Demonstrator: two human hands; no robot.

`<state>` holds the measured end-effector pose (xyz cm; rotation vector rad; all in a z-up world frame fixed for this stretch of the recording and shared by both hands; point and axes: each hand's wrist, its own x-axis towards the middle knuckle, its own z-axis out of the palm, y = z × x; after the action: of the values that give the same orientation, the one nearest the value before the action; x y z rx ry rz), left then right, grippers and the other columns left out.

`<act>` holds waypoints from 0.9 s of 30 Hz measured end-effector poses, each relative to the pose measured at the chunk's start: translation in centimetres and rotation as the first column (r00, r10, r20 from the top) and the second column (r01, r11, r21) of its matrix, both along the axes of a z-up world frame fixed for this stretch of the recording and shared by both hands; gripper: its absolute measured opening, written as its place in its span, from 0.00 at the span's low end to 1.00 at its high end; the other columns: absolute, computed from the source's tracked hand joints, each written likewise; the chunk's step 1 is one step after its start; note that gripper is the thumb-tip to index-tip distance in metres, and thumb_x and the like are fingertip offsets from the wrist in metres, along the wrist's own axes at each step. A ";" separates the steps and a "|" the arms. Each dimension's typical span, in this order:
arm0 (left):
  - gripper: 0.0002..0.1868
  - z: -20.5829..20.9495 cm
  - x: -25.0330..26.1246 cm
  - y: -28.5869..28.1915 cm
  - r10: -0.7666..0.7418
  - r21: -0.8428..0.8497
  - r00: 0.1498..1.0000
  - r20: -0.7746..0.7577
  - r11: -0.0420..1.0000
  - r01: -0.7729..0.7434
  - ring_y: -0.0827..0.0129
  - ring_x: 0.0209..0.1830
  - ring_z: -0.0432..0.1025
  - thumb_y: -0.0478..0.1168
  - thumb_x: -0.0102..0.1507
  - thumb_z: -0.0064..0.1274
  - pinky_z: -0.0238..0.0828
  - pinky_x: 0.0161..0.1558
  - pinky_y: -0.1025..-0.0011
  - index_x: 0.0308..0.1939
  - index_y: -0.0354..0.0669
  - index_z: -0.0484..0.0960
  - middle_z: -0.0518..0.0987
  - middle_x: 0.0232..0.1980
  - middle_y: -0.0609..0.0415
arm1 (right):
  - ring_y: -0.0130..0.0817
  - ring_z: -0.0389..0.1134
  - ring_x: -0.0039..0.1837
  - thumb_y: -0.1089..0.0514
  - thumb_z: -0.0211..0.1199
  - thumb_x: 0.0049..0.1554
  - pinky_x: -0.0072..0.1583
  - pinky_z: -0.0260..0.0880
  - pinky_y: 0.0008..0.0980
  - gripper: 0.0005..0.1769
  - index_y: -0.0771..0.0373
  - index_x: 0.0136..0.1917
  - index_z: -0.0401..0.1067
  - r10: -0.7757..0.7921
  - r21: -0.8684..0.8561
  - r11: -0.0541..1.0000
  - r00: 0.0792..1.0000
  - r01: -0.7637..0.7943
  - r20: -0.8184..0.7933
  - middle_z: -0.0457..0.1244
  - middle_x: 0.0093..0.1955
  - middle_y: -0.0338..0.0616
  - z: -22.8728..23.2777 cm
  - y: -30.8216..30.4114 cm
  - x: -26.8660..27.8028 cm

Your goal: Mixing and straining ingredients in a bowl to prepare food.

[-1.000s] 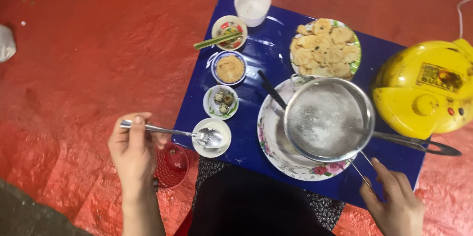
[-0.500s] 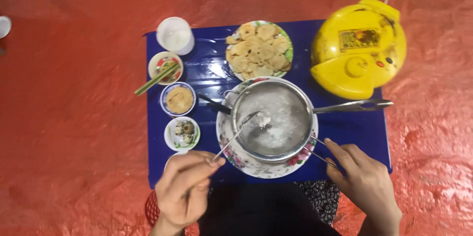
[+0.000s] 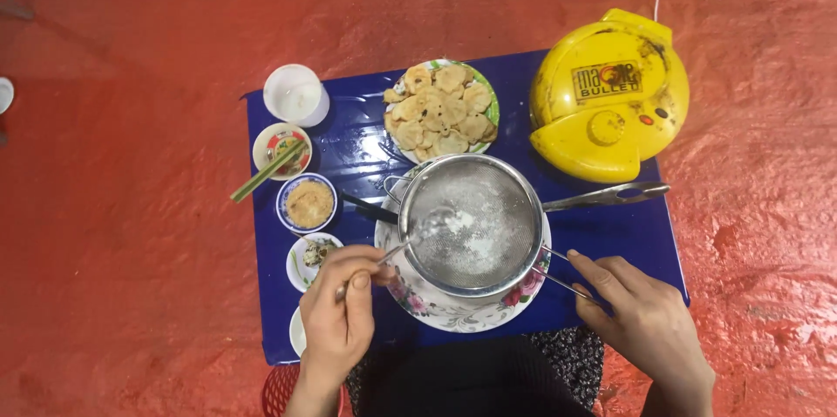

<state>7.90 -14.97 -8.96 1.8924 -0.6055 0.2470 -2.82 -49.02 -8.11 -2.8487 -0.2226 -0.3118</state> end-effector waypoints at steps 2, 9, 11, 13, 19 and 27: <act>0.14 -0.7 0.3 -0.5 -0.070 -0.070 0.996 -0.047 0.995 0.067 0.67 0.32 0.81 0.41 0.73 0.34 0.85 0.33 0.75 0.43 0.38 0.75 0.82 0.48 0.43 | 0.26 0.69 0.41 0.55 0.65 0.56 0.39 0.69 0.31 0.25 0.51 0.67 0.72 -0.012 -0.012 1.000 1.000 0.012 -0.014 0.65 0.46 0.30 -0.1 0.0 -0.1; 0.11 1.0 1.1 -0.3 -0.080 -0.145 0.997 0.008 0.986 0.080 0.62 0.38 0.84 0.40 0.74 0.35 0.85 0.40 0.72 0.44 0.36 0.71 0.81 0.49 0.40 | 0.28 0.69 0.41 0.54 0.67 0.54 0.39 0.69 0.32 0.26 0.46 0.67 0.72 -0.046 0.045 0.998 0.997 0.049 -0.068 0.66 0.48 0.27 -0.2 -0.5 -0.3; 0.14 1.6 0.7 -0.5 -0.198 -0.181 0.971 -0.133 0.968 0.173 0.61 0.36 0.84 0.40 0.74 0.35 0.87 0.40 0.72 0.42 0.36 0.74 0.81 0.48 0.39 | 0.30 0.68 0.39 0.52 0.66 0.56 0.39 0.69 0.33 0.24 0.46 0.67 0.72 -0.011 -0.024 1.000 0.999 0.010 -0.041 0.65 0.47 0.28 -0.2 -0.8 0.2; 0.14 1.3 1.3 -0.1 -0.114 -0.182 0.989 -0.091 0.979 0.096 0.61 0.35 0.83 0.41 0.74 0.35 0.87 0.40 0.72 0.43 0.35 0.73 0.80 0.47 0.38 | 0.30 0.68 0.38 0.53 0.66 0.57 0.39 0.69 0.33 0.24 0.47 0.67 0.73 0.005 -0.028 1.000 1.000 -0.005 -0.018 0.65 0.46 0.29 0.0 -0.8 0.7; 0.13 -0.2 1.6 0.6 -0.130 -0.294 0.982 -0.137 0.952 0.085 0.59 0.36 0.83 0.40 0.75 0.35 0.88 0.41 0.70 0.45 0.35 0.72 0.80 0.47 0.38 | 0.34 0.68 0.38 0.48 0.64 0.58 0.41 0.70 0.36 0.25 0.47 0.68 0.71 0.066 -0.042 0.997 0.997 -0.067 -0.034 0.64 0.47 0.32 0.0 -1.6 1.8; 0.14 -0.5 2.0 0.7 -0.164 -0.289 0.969 -0.186 0.951 0.106 0.62 0.36 0.82 0.39 0.74 0.36 0.87 0.41 0.72 0.45 0.34 0.75 0.82 0.47 0.40 | 0.34 0.68 0.40 0.49 0.64 0.58 0.42 0.70 0.35 0.24 0.51 0.67 0.72 0.086 -0.044 0.995 0.996 -0.086 -0.012 0.65 0.46 0.33 0.0 -1.8 2.2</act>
<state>9.87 -14.28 -9.48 1.5737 -0.5266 0.0395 -0.65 -50.87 -8.06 -2.8738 -0.3533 -0.2782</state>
